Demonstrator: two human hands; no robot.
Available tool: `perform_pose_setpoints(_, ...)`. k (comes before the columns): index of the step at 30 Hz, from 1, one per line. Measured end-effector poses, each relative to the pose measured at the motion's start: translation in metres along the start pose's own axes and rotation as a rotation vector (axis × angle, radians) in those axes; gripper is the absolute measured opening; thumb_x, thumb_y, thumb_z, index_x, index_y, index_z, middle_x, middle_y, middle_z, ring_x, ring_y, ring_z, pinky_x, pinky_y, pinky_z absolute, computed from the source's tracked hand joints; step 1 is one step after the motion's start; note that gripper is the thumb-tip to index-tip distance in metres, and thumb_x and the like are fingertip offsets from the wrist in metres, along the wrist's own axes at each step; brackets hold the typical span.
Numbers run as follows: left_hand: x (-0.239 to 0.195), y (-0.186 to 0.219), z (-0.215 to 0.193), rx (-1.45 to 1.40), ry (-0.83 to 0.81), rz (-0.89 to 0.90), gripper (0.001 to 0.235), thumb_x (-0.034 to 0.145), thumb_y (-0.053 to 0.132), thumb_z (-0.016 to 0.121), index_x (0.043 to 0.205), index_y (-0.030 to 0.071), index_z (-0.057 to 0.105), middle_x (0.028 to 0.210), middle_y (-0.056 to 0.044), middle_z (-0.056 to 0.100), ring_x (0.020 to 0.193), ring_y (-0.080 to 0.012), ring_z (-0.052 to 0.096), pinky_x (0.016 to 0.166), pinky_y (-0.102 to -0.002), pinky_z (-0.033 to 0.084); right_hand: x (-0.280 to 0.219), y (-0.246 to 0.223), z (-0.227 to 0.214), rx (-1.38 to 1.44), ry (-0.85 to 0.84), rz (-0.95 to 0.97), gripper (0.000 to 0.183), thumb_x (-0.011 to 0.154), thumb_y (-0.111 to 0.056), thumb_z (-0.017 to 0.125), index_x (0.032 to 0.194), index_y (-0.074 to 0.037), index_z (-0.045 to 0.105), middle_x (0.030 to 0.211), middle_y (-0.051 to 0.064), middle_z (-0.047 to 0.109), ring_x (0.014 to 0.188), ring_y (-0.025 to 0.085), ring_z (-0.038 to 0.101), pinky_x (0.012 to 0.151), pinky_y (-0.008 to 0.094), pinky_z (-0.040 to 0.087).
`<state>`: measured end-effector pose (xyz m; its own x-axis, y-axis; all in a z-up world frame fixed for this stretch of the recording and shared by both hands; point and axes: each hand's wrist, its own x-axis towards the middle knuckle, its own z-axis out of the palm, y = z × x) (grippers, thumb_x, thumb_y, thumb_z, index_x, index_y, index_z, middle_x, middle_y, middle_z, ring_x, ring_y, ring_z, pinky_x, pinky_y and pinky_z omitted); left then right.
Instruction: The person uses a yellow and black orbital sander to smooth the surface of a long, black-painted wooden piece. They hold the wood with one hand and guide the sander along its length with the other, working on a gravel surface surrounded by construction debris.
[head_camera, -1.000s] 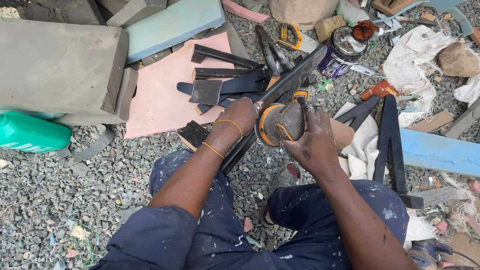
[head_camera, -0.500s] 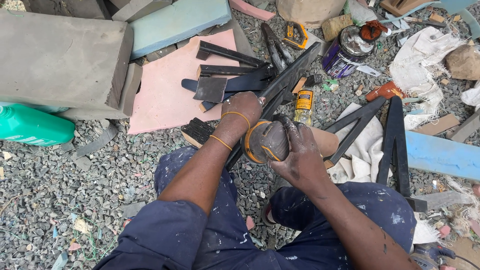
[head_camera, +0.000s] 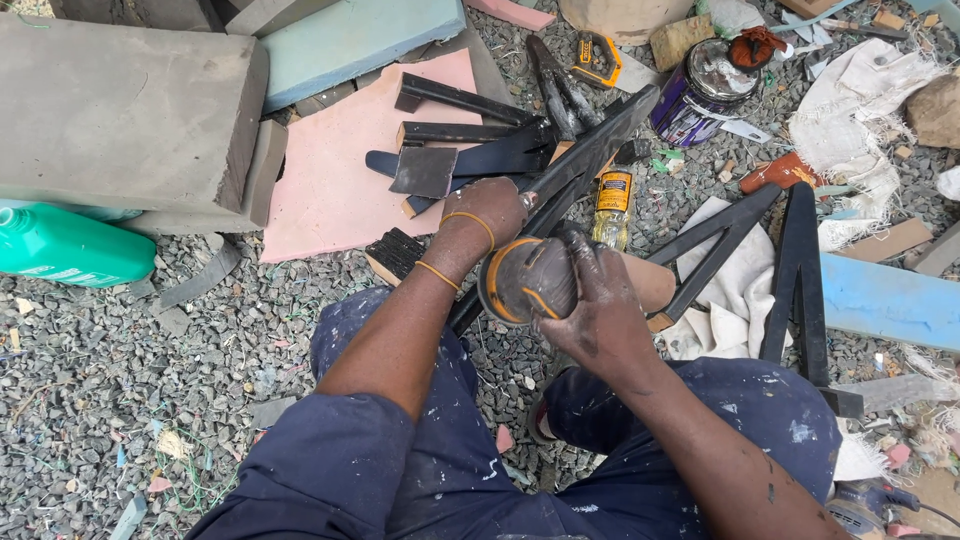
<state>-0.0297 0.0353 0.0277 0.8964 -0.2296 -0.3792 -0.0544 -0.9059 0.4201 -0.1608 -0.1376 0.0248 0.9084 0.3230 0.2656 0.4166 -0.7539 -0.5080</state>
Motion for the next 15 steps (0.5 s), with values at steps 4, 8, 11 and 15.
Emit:
perform_pose_setpoints(4, -0.008, 0.006, -0.007, 0.006, -0.026, 0.020, 0.041, 0.098, 0.030, 0.047, 0.112, 0.003, 0.075, 0.108, -0.020, 0.076, 0.116, -0.0398, 0.068, 0.101, -0.059, 0.051, 0.005, 0.015, -0.001, -0.022, 0.059, 0.089, 0.090, 0.073, -0.025, 0.082, 0.149, 0.004, 0.044, 0.105, 0.025, 0.053, 0.101, 0.050, 0.060, 0.080, 0.058, 0.055)
perform_pose_setpoints(8, -0.012, 0.005, -0.011, -0.010, -0.030, 0.039, 0.044, 0.098, 0.032, 0.046, 0.114, 0.003, 0.075, 0.110, -0.020, 0.075, 0.118, -0.0411, 0.067, 0.102, -0.060, 0.050, 0.006, 0.031, -0.002, -0.012, 0.117, 0.217, 0.089, 0.067, -0.025, 0.085, 0.144, 0.001, 0.050, 0.105, 0.025, 0.053, 0.103, 0.052, 0.059, 0.082, 0.061, 0.053)
perform_pose_setpoints(11, -0.013, 0.005, -0.010, 0.012, -0.042, 0.052, 0.046, 0.099, 0.034, 0.045, 0.113, 0.003, 0.075, 0.111, -0.020, 0.075, 0.119, -0.0409, 0.067, 0.103, -0.059, 0.050, 0.016, 0.037, -0.009, 0.045, 0.136, 0.284, 0.088, 0.071, -0.020, 0.083, 0.147, 0.004, 0.047, 0.108, 0.028, 0.054, 0.105, 0.054, 0.059, 0.086, 0.063, 0.051)
perform_pose_setpoints(15, -0.013, 0.002, -0.011, 0.000, -0.034, 0.078, 0.045, 0.099, 0.033, 0.045, 0.113, 0.002, 0.074, 0.110, -0.022, 0.075, 0.118, -0.0429, 0.066, 0.102, -0.061, 0.049, 0.019, 0.062, -0.010, -0.007, 0.186, 0.349, 0.091, 0.067, -0.024, 0.089, 0.144, 0.003, 0.049, 0.107, 0.029, 0.054, 0.105, 0.057, 0.058, 0.087, 0.066, 0.051)
